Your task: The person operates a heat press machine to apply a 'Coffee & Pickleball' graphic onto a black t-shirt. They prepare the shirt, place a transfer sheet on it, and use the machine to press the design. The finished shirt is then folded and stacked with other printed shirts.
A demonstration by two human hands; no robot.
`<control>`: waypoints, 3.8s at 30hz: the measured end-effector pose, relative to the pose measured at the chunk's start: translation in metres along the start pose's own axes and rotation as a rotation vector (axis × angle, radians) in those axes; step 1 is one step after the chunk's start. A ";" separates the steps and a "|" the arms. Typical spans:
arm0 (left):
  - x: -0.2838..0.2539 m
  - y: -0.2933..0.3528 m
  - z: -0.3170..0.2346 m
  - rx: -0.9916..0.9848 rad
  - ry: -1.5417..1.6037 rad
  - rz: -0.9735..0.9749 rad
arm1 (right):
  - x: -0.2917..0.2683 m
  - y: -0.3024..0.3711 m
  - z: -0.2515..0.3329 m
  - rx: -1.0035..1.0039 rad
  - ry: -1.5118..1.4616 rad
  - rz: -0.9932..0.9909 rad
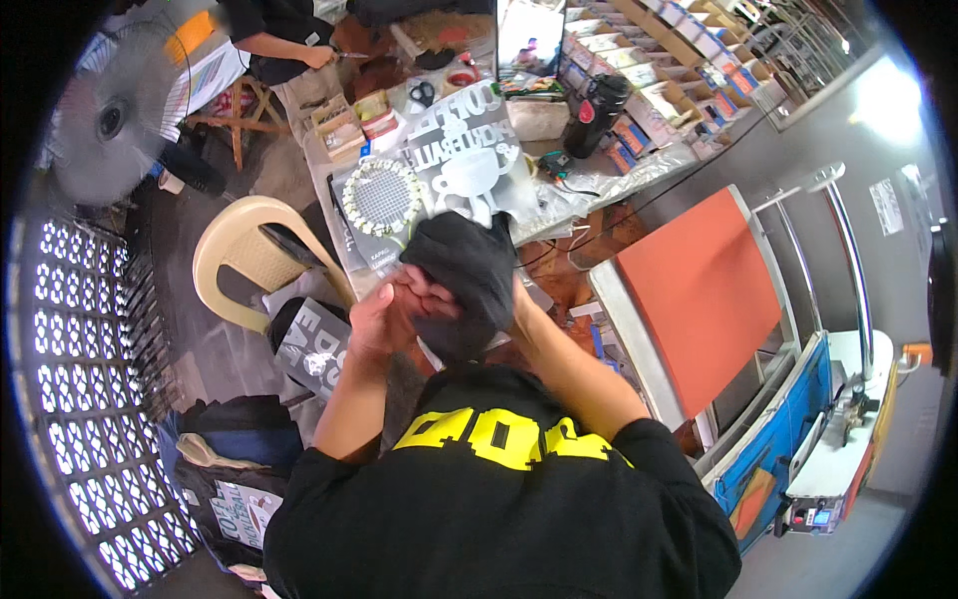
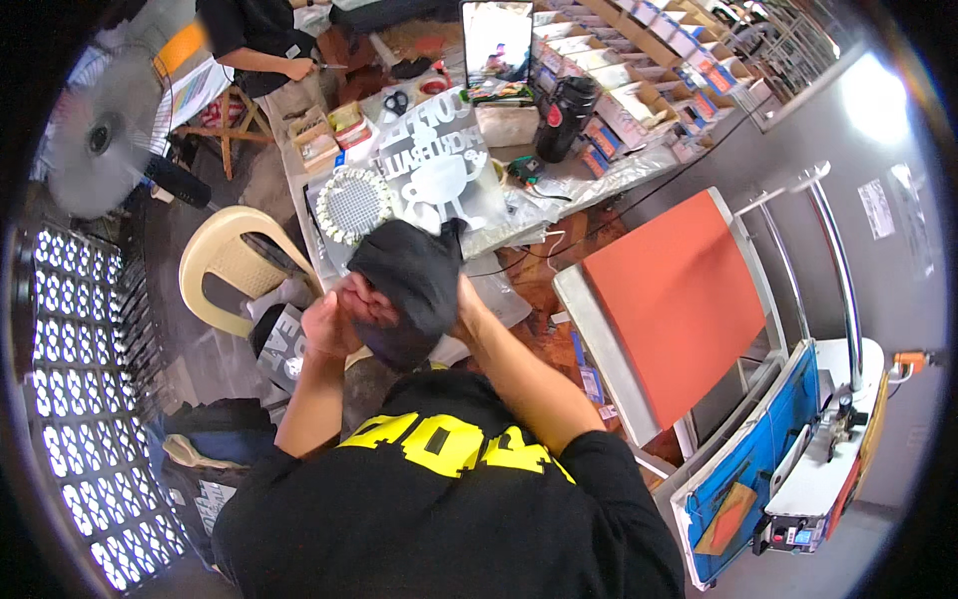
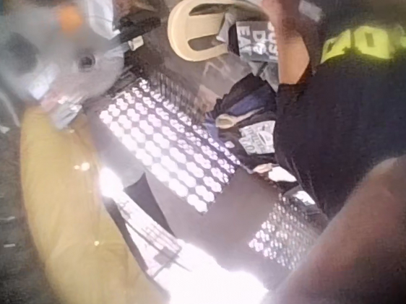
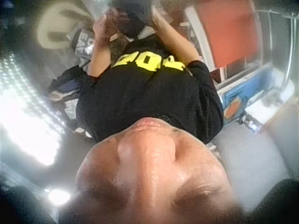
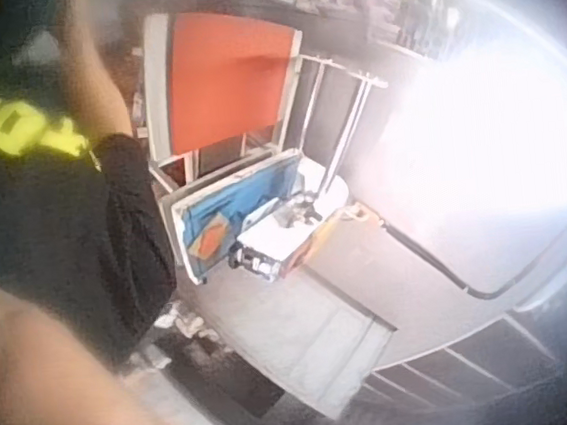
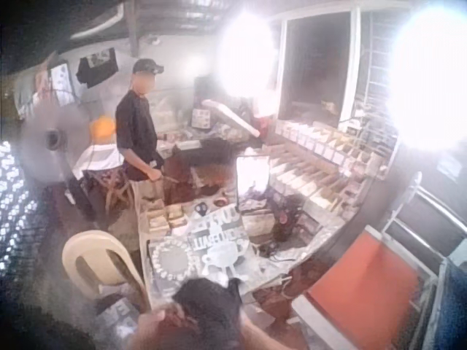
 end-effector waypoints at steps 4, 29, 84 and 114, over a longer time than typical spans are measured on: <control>0.036 -0.008 0.059 -0.150 0.032 0.005 | -0.018 0.083 0.006 0.065 -0.808 -0.185; 0.214 0.018 0.274 -0.302 -1.040 0.374 | 0.084 0.727 0.216 -0.641 1.841 -2.625; 0.152 -0.122 0.076 0.115 -1.745 0.267 | -0.017 0.563 0.117 -0.038 1.076 -1.618; 0.091 -0.348 0.128 -0.380 -0.714 0.496 | -0.058 0.585 0.195 0.282 0.843 -1.912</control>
Point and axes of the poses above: each hand's wrist, its own y-axis away from the middle knuckle, its own x-axis out of the palm, z = x × y, the point moved 10 cm from there along -y, towards the middle knuckle
